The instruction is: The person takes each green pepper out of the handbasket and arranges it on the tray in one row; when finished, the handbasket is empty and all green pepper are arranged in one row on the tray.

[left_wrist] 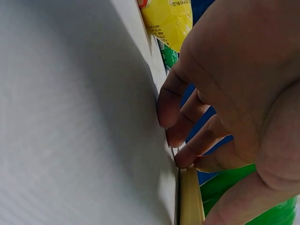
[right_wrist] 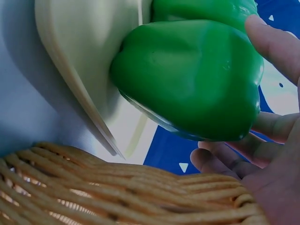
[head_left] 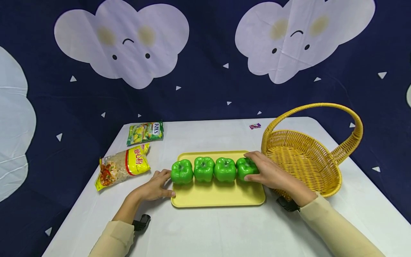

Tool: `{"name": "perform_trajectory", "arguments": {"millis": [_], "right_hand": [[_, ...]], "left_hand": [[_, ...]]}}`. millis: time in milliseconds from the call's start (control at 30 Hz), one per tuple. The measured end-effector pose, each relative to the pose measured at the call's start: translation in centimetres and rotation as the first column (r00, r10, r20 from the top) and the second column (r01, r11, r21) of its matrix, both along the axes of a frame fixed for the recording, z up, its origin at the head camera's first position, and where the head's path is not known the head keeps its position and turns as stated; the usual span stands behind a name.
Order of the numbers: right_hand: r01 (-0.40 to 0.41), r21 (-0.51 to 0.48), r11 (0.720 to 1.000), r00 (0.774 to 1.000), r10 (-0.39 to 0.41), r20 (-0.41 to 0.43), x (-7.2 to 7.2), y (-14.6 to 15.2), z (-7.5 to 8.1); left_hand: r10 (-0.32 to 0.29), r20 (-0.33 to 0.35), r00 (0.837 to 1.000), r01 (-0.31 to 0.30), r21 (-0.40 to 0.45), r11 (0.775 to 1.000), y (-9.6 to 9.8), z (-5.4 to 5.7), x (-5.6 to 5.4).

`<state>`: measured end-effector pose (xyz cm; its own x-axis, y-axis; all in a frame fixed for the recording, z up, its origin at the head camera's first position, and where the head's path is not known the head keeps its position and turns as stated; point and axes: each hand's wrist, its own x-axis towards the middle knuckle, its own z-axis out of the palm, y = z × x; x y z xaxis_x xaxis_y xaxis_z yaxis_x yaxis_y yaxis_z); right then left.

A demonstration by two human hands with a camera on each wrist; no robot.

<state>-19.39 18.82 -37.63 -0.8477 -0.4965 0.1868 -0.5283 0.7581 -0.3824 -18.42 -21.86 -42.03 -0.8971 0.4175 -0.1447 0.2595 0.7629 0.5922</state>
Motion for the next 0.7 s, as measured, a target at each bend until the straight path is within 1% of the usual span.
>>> {"name": "perform_trajectory", "arguments": {"millis": [200,333,433,533,700], "right_hand": [[0.004,-0.023,1.0,1.0,-0.004,0.012,0.3,0.1,0.3],[-0.002,-0.038,0.999,1.0,0.001,-0.01,0.6,0.2,0.7],[-0.004,-0.05,0.999,0.999,0.002,-0.033,0.9,0.3,1.1],[0.004,-0.066,0.998,0.999,-0.008,-0.049,1.2,0.5,1.4],[0.011,-0.104,0.994,0.996,-0.021,-0.087,1.8,0.9,2.0]], "left_hand": [[0.01,0.005,1.0,-0.01,-0.001,1.0,0.0,0.0,0.2],[0.025,0.008,1.0,-0.025,0.003,1.0,-0.1,0.3,0.4],[0.031,-0.012,0.999,-0.031,0.009,0.999,-0.2,0.7,0.6],[0.031,-0.047,0.998,-0.031,0.006,0.999,-0.4,1.1,0.8],[0.078,-0.072,0.994,-0.076,0.024,0.997,-0.7,1.8,1.4]]}}
